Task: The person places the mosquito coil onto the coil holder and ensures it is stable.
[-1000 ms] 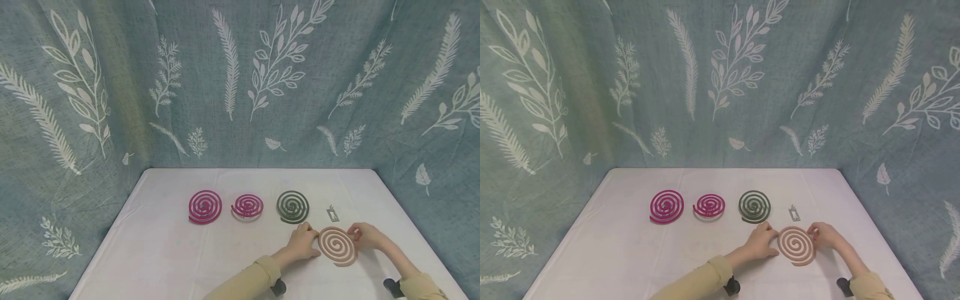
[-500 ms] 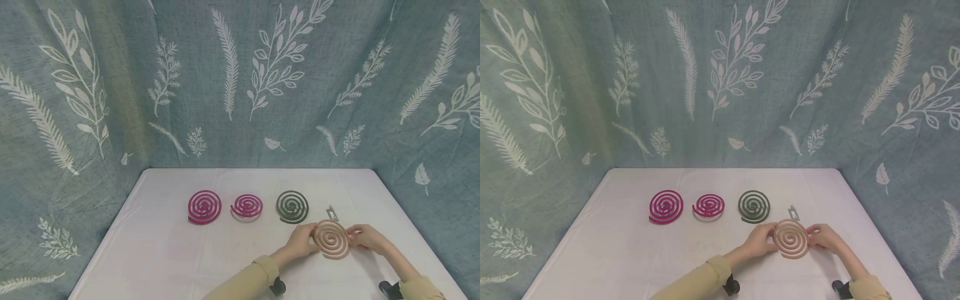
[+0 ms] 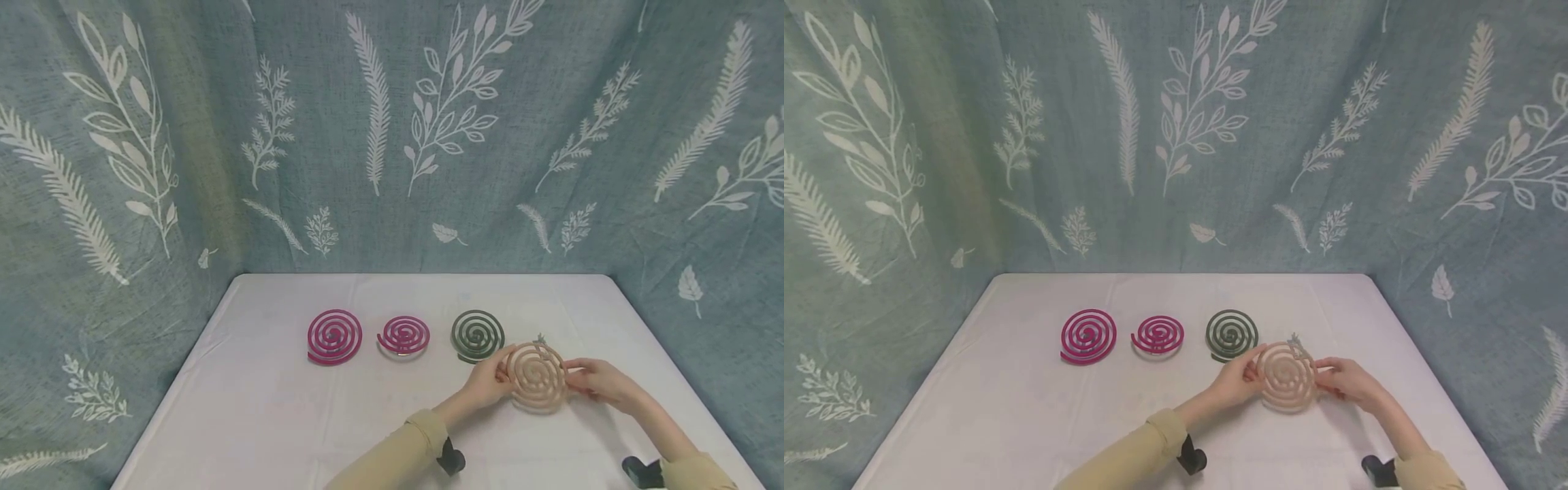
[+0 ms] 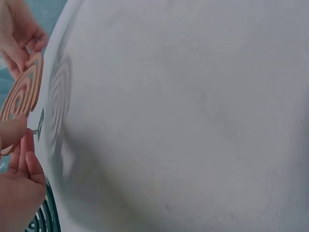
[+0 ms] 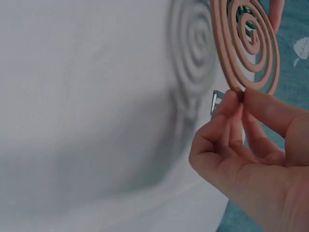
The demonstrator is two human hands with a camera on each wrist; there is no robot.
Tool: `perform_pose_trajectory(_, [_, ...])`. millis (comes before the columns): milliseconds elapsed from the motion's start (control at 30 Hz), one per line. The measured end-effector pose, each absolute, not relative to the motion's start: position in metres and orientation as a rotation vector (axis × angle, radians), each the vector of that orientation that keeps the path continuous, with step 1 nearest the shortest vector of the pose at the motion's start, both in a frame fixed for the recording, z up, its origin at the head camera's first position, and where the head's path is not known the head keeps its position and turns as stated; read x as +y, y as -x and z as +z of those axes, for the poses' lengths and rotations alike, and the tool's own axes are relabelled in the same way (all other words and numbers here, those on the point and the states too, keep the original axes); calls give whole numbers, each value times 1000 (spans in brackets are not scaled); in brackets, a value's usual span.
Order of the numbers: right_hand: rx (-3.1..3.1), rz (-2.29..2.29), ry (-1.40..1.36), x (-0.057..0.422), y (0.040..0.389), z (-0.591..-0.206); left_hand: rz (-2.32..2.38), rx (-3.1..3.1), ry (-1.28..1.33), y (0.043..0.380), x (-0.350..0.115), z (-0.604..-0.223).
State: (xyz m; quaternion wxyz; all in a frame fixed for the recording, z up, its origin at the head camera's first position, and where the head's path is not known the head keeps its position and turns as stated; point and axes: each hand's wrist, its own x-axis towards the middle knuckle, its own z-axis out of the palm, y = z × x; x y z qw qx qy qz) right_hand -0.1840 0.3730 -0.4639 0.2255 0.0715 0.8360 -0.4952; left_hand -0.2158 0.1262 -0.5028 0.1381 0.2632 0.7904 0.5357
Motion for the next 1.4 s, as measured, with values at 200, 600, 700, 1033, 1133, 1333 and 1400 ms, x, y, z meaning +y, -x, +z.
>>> perform_pose_trajectory(200, [2256, -1543, -138, 374, 185, -458, 1704, 2247, -739, 220, 124, -498])
perform_pose_trajectory(600, [2227, -1901, -127, 373, 184, -456, 2065, 2173, -559, 220, 134, -497])
perform_pose_trajectory(700, [2168, -1994, -159, 370, 183, -454, 2116, 2172, -534, 219, 135, -493])
perform_pose_trajectory(1033, [1824, -2321, -105, 365, 183, -447, 2198, 2092, -433, 218, 142, -484])
perform_pose_trajectory(1133, [1735, -2388, -55, 365, 184, -447, 2178, 2048, -430, 220, 142, -481])
perform_pose_trajectory(1333, [1699, -2421, -4, 366, 186, -450, 2121, 1975, -507, 224, 140, -481])
perform_pose_trajectory(1400, [1734, -2404, 38, 366, 186, -453, 2112, 1979, -513, 225, 140, -483])
